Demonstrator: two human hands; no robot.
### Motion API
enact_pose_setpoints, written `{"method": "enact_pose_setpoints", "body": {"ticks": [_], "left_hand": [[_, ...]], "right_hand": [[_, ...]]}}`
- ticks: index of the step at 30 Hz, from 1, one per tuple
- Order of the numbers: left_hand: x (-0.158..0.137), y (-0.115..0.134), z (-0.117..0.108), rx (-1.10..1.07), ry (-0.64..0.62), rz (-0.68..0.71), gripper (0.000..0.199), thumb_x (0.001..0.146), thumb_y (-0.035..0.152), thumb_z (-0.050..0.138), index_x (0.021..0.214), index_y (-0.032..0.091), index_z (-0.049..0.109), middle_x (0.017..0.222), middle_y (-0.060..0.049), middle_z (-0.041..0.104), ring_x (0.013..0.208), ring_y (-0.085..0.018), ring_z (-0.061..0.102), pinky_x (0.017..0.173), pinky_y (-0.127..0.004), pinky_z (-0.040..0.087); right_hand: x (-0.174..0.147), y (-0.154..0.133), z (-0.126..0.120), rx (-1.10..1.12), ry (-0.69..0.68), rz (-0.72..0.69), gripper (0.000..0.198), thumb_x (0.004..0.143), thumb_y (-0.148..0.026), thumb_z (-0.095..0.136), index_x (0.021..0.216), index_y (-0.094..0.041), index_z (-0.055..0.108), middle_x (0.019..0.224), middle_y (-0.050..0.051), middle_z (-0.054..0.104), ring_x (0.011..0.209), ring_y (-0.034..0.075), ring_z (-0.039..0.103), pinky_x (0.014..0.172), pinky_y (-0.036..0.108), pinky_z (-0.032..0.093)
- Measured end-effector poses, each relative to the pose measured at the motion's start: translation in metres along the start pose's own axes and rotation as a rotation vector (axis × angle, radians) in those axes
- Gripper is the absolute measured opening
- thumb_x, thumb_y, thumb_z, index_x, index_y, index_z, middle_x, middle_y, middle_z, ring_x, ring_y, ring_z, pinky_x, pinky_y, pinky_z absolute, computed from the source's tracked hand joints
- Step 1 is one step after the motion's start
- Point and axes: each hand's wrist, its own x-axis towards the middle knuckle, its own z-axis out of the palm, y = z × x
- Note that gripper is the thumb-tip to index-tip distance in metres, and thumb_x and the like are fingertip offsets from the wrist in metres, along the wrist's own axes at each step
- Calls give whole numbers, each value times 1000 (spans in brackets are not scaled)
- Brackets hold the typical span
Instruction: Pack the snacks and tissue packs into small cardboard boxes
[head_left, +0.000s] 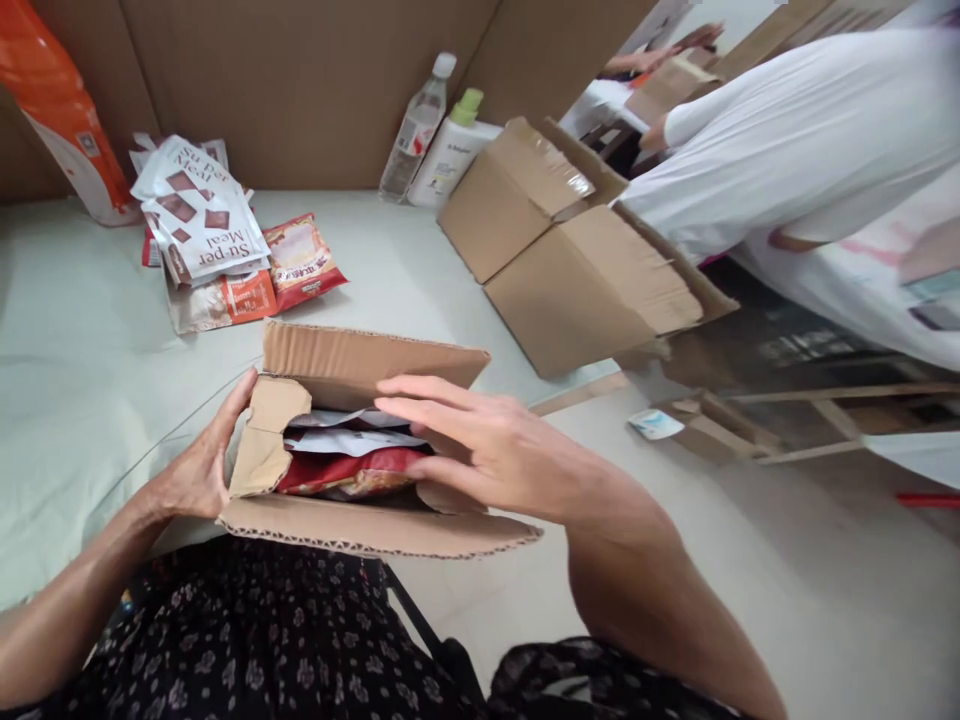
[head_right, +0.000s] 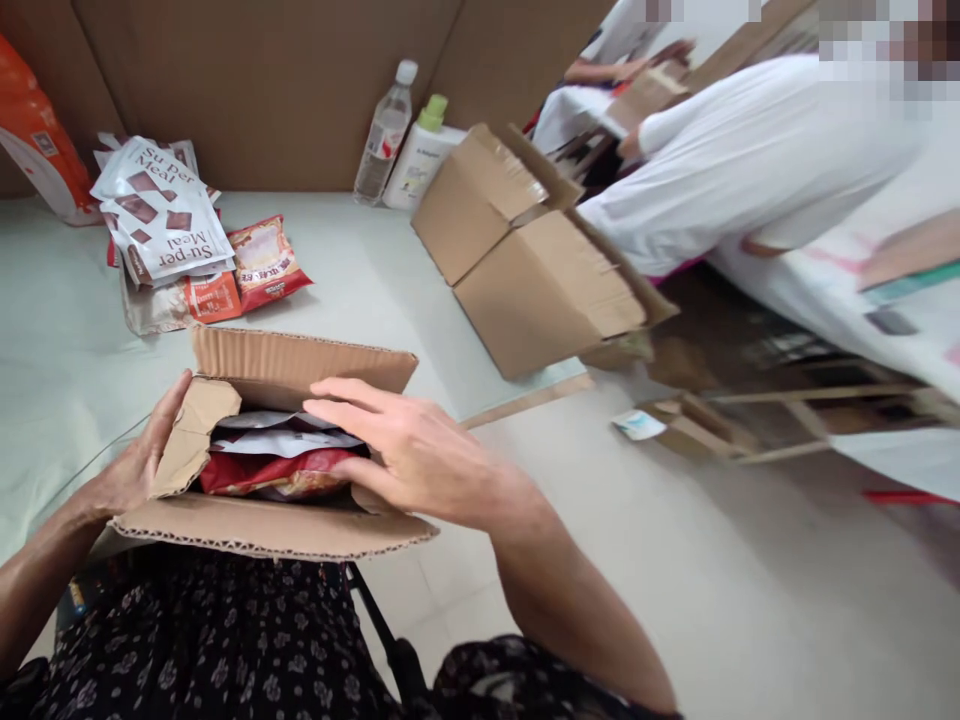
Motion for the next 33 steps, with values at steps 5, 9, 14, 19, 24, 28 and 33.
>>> {"method": "enact_pose_setpoints", "body": {"ticks": [5, 9, 14, 19, 24, 28, 33], "left_hand": [[-2, -1, 7, -55, 21, -1, 134, 73, 69, 85, 169, 29, 0, 178, -14, 10, 161, -45, 17, 132, -63, 17], [-2, -2, 11, -50, 26, -24, 136, 71, 72, 84, 169, 27, 1, 178, -16, 8, 162, -45, 15, 132, -65, 16], [-2, 1, 12, -54, 22, -14, 134, 73, 72, 82, 169, 25, 1, 177, -19, 9, 162, -44, 14, 132, -63, 17], [-4, 3, 15, -44, 47, -34, 136, 71, 72, 83, 169, 22, 3, 176, -21, 11, 162, -45, 15, 131, -63, 18], [-12, 3, 15, -15, 54, -36, 133, 72, 66, 83, 169, 23, 2, 176, -18, 13, 161, -46, 18, 131, -64, 20], [-31, -1, 0, 3, 147, -96, 126, 75, 64, 79, 169, 29, 2, 177, -13, 13, 161, -46, 16, 130, -65, 18], [-63, -5, -27, -35, 292, -222, 128, 72, 73, 79, 169, 33, 5, 178, -9, 11, 161, -48, 10, 130, -66, 14]], "right_hand": [[41, -20, 15, -346, -112, -48, 27, 96, -30, 71, 118, -16, 74, 113, 13, 78, 98, 27, 72, 85, 38, 57], [55, -33, 32, -559, -90, -100, 10, 96, -18, 66, 90, -16, 73, 87, 10, 75, 84, 24, 66, 74, 35, 46], [52, -35, 49, -751, 52, -197, 15, 88, -6, 62, 80, -16, 70, 75, 9, 69, 75, 24, 57, 72, 37, 38], [49, -28, 49, -687, 252, -249, 25, 91, -2, 58, 73, -18, 66, 68, 5, 67, 74, 22, 53, 77, 37, 38], [30, -25, 0, -551, 578, -157, 19, 98, -11, 58, 84, -23, 66, 75, 3, 71, 81, 23, 63, 78, 37, 46], [21, -1, -49, -546, 1065, 58, 9, 93, -24, 63, 85, -27, 66, 75, 3, 69, 68, 22, 64, 62, 35, 45], [63, 53, -68, -331, 1115, 206, 12, 84, -33, 57, 79, -24, 64, 74, 5, 69, 69, 23, 64, 66, 38, 50]]}}
